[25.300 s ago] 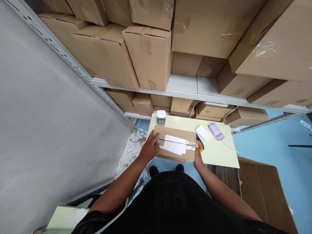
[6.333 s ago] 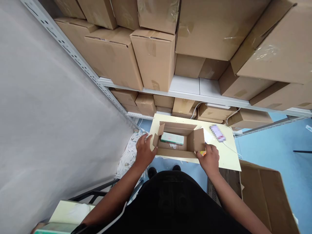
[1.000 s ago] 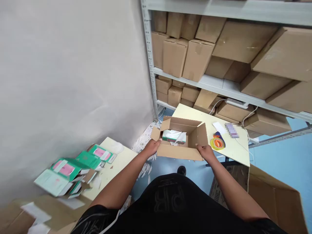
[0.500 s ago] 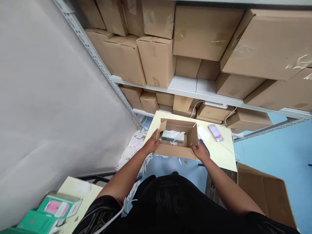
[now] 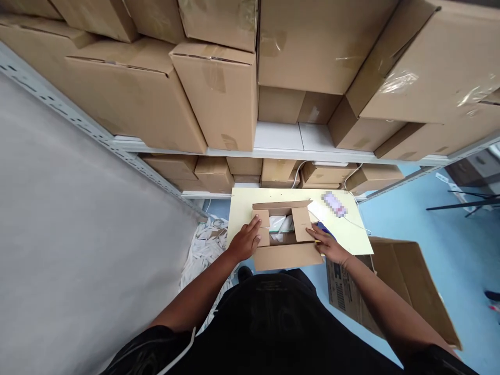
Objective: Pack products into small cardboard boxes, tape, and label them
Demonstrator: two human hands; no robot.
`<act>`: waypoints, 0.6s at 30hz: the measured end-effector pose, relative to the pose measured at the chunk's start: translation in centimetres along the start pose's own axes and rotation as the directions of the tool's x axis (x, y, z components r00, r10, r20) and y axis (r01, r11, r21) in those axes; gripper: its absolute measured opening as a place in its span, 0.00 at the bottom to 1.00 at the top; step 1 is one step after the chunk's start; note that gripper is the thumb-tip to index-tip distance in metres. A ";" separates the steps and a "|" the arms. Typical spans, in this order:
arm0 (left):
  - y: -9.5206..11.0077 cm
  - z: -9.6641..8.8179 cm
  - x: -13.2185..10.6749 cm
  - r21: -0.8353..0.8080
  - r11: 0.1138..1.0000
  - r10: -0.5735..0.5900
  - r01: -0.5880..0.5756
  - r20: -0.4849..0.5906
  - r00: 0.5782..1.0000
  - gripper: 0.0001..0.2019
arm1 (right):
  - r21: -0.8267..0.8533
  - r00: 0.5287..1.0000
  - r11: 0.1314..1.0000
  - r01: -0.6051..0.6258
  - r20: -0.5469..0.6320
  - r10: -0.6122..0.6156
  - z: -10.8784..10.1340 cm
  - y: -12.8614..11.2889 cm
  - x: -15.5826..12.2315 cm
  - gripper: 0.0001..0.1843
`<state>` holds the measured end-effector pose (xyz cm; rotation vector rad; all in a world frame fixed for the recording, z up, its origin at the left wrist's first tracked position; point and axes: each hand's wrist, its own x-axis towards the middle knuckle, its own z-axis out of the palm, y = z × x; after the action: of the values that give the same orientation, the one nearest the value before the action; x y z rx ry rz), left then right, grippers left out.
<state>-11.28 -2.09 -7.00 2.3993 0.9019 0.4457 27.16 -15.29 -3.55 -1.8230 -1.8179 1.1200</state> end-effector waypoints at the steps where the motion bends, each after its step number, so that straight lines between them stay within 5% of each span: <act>1: -0.2 -0.1 0.3 0.000 1.000 0.003 -0.003 -0.003 1.000 0.29 | 0.001 0.999 1.000 -0.028 0.021 0.028 -0.1 -0.2 -0.1 0.39; 5: -0.9 -1.0 1.3 0.005 1.000 0.014 -0.014 0.011 1.000 0.28 | -0.032 0.997 0.999 -0.031 0.068 0.033 -0.4 -0.2 -0.4 0.40; 9: -1.1 -2.0 1.7 -0.026 1.000 0.002 -0.002 -0.005 1.000 0.20 | 0.004 0.993 1.000 0.029 -0.114 -0.028 1.1 0.4 0.8 0.30; 11: -1.3 -2.3 2.4 -0.079 0.993 -0.094 0.085 -0.120 0.988 0.17 | 0.068 0.967 0.998 0.014 -0.256 0.004 2.6 0.4 1.9 0.26; 14: -1.3 -3.0 4.6 -0.253 0.935 -0.315 0.248 -0.271 0.909 0.22 | 0.141 0.898 0.990 0.004 -0.435 0.059 4.7 -0.1 3.3 0.24; 18: -0.2 -4.7 7.4 -0.498 0.810 -0.432 0.311 -0.147 0.890 0.26 | 0.177 0.824 0.984 0.012 -0.560 0.091 6.5 -0.6 4.0 0.22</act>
<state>-8.27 4.79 -2.49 1.6989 1.1975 0.7307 21.57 -13.28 -8.46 -1.8370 -1.2945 0.6171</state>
